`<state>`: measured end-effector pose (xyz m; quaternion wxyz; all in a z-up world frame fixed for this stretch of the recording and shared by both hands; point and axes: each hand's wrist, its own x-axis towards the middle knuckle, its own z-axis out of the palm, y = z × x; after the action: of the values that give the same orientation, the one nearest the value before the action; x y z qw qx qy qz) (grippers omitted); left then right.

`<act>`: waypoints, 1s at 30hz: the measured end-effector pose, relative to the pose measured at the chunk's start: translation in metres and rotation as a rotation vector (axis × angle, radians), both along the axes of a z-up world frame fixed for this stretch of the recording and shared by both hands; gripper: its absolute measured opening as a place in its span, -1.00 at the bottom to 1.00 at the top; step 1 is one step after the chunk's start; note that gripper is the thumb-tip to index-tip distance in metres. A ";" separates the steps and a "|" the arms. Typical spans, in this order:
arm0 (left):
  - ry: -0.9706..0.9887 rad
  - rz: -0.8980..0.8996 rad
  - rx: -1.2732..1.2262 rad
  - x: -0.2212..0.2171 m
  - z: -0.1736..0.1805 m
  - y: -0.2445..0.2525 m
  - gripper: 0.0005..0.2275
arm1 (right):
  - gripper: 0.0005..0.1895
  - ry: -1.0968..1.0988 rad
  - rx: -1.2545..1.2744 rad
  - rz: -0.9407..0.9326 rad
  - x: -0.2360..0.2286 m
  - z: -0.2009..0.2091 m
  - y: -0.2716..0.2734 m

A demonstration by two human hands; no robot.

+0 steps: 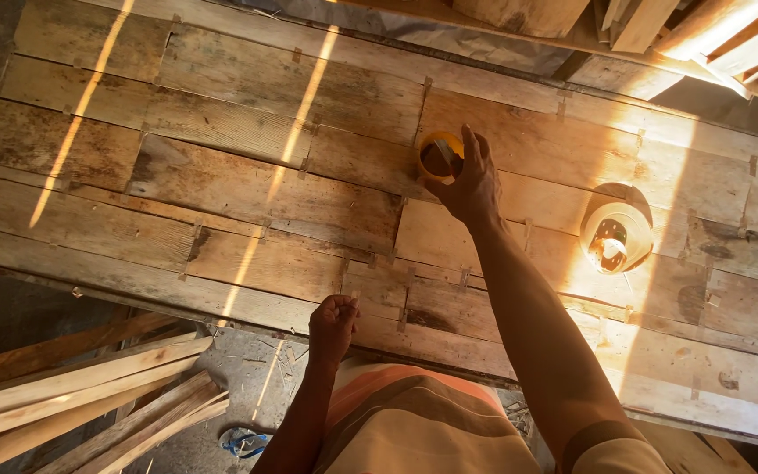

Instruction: Apply strips of tape to a wooden surface and cut them with a utility knife.

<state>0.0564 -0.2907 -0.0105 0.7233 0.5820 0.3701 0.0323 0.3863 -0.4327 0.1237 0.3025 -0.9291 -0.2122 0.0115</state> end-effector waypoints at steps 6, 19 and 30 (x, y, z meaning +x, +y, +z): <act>0.049 0.021 -0.017 -0.004 0.015 0.003 -0.84 | 0.13 0.002 -0.005 0.003 0.007 -0.028 0.004; 0.043 -0.021 0.015 0.002 0.014 -0.006 -0.82 | -0.17 0.056 0.247 -0.137 -0.005 -0.010 -0.101; 0.008 -0.135 0.058 0.014 0.011 -0.040 -0.83 | -0.28 -0.365 0.073 -0.541 0.006 0.013 -0.347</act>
<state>0.0706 -0.3304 0.0005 0.7053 0.6265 0.3317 -0.0080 0.3922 -0.7794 0.1370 0.2849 -0.9270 -0.0088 -0.2438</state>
